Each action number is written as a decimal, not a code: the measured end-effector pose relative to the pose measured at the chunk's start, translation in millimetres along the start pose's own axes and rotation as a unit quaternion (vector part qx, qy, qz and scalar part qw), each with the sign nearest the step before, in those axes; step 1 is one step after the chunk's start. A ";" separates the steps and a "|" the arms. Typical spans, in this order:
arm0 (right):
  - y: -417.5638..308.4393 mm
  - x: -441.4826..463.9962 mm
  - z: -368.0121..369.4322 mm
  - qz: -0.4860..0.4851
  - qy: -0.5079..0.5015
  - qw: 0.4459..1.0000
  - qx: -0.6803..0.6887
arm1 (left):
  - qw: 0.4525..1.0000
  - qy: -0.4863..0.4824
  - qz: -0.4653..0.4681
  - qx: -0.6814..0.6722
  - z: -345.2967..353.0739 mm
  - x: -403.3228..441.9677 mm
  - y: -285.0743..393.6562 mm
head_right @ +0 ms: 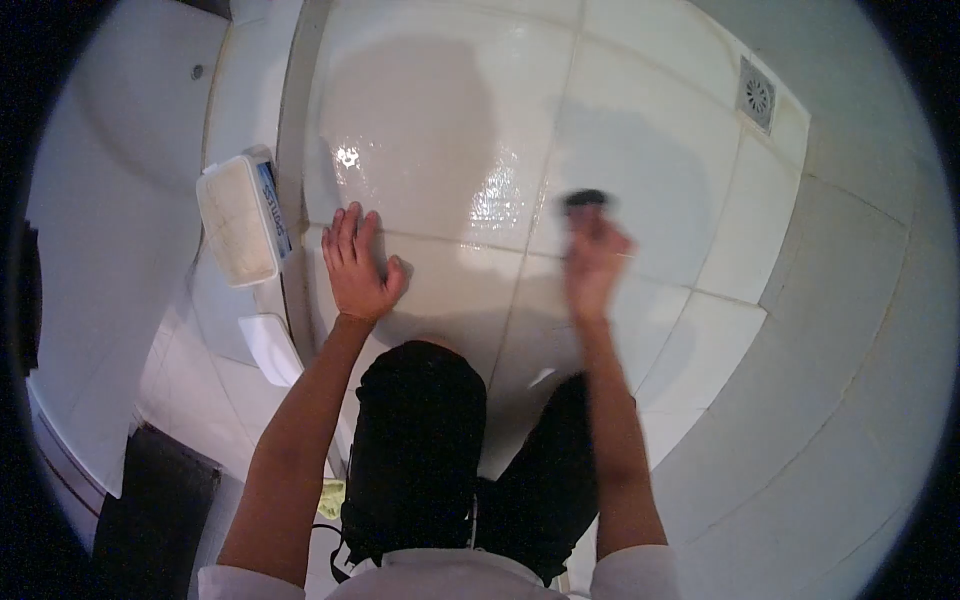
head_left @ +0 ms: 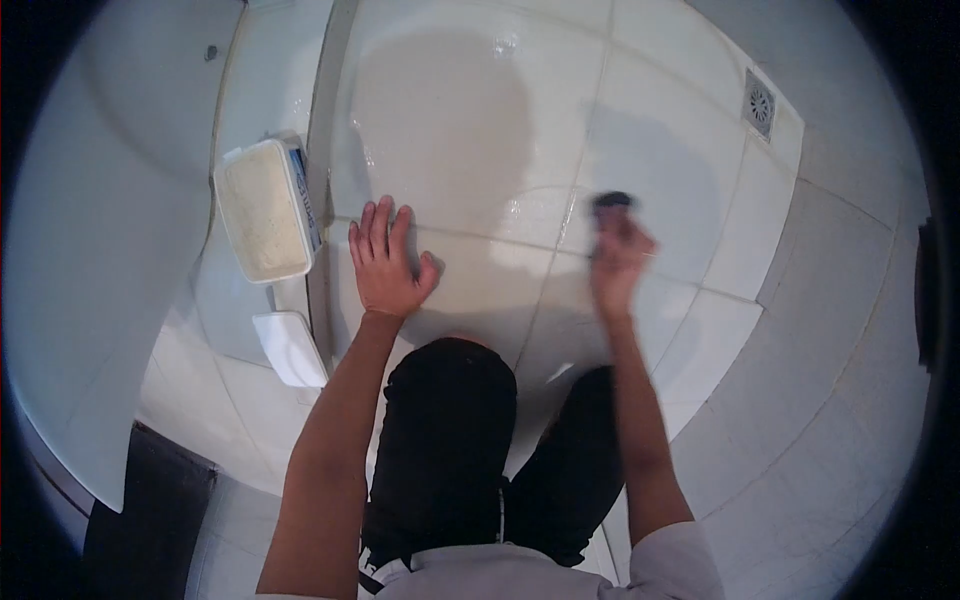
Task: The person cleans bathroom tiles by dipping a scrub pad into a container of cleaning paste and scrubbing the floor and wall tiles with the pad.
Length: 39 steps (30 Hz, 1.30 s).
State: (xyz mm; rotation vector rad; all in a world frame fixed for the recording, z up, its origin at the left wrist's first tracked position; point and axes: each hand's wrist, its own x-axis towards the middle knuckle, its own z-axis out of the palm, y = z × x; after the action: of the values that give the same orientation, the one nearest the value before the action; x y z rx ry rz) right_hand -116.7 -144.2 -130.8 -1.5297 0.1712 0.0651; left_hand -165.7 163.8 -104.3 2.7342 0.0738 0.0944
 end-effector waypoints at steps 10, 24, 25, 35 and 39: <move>-16.6 11.9 -56.2 -0.061 0.182 0.772 -0.606 | 1.000 -0.017 0.009 0.016 -1.7 0.7 3.2; -56.9 51.8 -199.2 -0.169 -0.021 0.790 -0.589 | 0.998 0.016 0.050 0.047 0.9 2.2 5.2; -52.6 42.5 -211.4 -0.119 0.031 0.804 -0.581 | 0.997 0.015 0.049 0.050 0.7 2.6 7.1; -21.0 -32.0 78.4 -0.218 -0.134 0.870 -0.421 | 0.996 0.022 0.067 0.045 3.6 3.7 -0.5; -27.9 -10.3 60.8 -0.220 -0.179 0.860 -0.425 | 0.997 0.009 0.053 0.053 4.4 1.8 -0.6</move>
State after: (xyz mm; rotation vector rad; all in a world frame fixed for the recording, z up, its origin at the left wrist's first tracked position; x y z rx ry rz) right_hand -118.5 -84.1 -99.8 -2.3670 -0.5889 0.0613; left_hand -163.6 162.8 -108.4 2.8432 -0.0624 0.1499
